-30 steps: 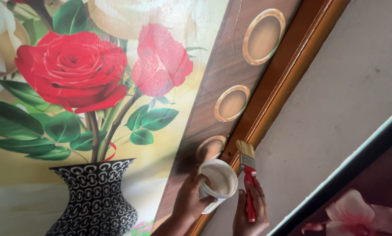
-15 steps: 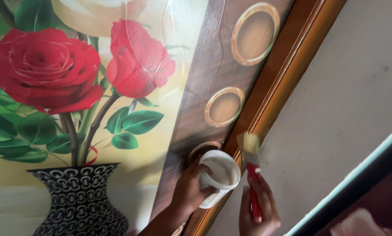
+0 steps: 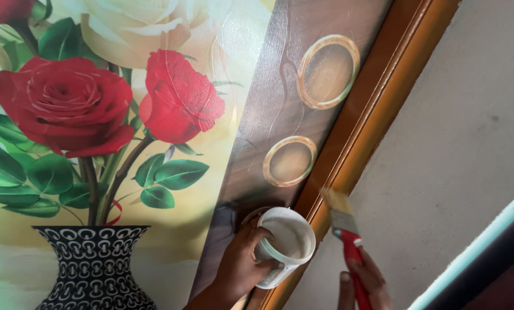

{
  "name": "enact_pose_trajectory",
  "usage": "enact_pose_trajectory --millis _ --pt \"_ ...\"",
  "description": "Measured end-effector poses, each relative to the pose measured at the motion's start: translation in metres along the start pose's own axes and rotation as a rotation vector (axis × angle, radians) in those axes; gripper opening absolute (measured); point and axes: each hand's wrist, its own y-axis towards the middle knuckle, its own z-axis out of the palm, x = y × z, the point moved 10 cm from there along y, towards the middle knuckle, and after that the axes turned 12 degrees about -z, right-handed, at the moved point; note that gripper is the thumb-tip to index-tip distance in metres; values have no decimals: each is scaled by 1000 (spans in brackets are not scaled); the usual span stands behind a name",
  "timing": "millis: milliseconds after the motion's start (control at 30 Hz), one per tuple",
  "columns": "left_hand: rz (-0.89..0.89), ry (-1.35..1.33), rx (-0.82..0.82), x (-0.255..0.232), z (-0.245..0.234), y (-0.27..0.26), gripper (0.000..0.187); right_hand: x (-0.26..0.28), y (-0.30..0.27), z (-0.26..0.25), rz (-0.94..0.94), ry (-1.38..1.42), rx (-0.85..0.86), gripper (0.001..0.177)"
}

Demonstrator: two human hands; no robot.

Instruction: The person paints along a door frame using a paintbrush while holding a container of paint.

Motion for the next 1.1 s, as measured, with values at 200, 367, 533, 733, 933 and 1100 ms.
enact_pose_trajectory --millis 200,367,533,733,933,1100 --pt "151 24 -44 -23 -1 -2 52 -18 -20 11 81 39 -61 30" --pt "139 6 -83 -33 -14 6 52 -38 -1 9 -127 32 49 25" --pt "138 38 -75 -42 -13 5 52 -9 9 4 33 -87 -1 29" --pt "133 54 -81 -40 -14 7 53 -11 25 15 0 -3 108 19" --pt "95 38 -72 -34 -13 8 55 11 10 13 -35 -19 -25 25" --pt "156 21 -71 -40 -19 4 51 -10 15 14 59 -99 54 24"
